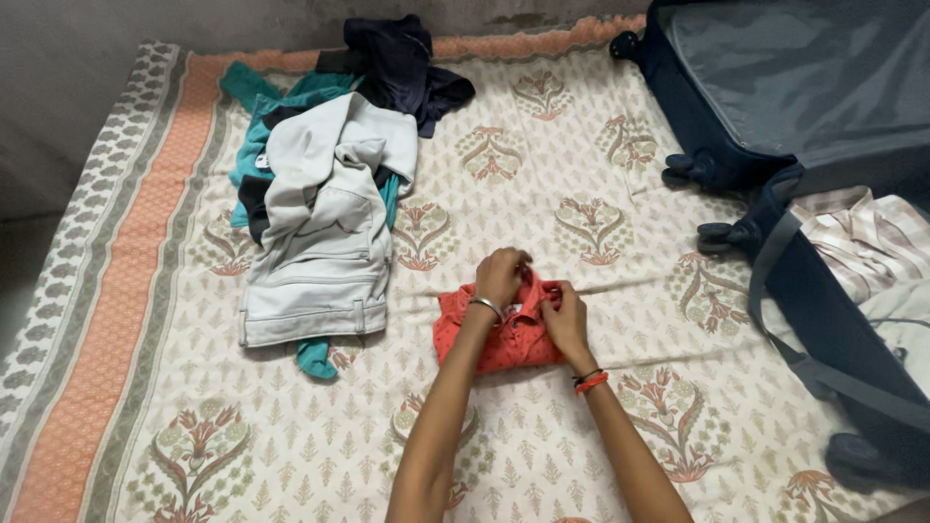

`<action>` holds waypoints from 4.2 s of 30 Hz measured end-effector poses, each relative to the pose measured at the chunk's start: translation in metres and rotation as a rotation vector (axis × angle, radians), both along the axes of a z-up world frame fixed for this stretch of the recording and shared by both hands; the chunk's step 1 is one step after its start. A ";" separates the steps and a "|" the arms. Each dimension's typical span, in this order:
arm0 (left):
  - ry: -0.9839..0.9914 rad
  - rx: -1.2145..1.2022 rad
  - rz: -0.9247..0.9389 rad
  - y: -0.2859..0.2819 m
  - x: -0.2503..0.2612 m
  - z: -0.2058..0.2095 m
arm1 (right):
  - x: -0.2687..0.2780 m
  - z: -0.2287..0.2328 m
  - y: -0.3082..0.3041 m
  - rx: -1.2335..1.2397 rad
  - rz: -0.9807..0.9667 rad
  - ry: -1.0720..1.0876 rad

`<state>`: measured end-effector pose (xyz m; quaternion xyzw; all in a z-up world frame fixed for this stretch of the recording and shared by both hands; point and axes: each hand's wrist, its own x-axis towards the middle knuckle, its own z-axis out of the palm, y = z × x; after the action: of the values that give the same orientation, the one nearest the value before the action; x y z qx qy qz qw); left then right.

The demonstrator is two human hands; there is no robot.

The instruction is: The person folds a shirt, a pair of jeans, a pair of pants, and a hoodie on a bed by hand and places each one into an open suitcase.

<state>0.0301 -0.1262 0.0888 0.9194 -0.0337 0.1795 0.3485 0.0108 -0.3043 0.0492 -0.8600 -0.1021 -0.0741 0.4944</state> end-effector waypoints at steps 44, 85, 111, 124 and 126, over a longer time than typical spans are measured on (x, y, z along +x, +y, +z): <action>0.636 -1.033 -0.087 0.112 -0.026 -0.024 | -0.009 0.149 0.068 -0.333 0.523 -0.282; 0.417 0.202 0.331 0.061 -0.072 0.041 | -0.031 0.089 0.062 -0.477 0.674 -0.199; 0.041 0.232 0.340 -0.010 -0.148 0.014 | -0.056 0.033 0.048 -0.555 0.191 -0.291; -0.005 0.176 0.351 -0.002 -0.162 0.010 | -0.068 0.044 0.041 -0.155 0.112 -0.297; -0.017 0.254 0.573 -0.011 -0.172 0.017 | -0.080 0.058 0.031 -0.271 -0.100 -0.243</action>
<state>-0.1415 -0.1371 0.1058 0.9262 0.2016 0.2722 0.1656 -0.0690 -0.2730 0.1074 -0.9074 -0.1271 -0.1874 0.3540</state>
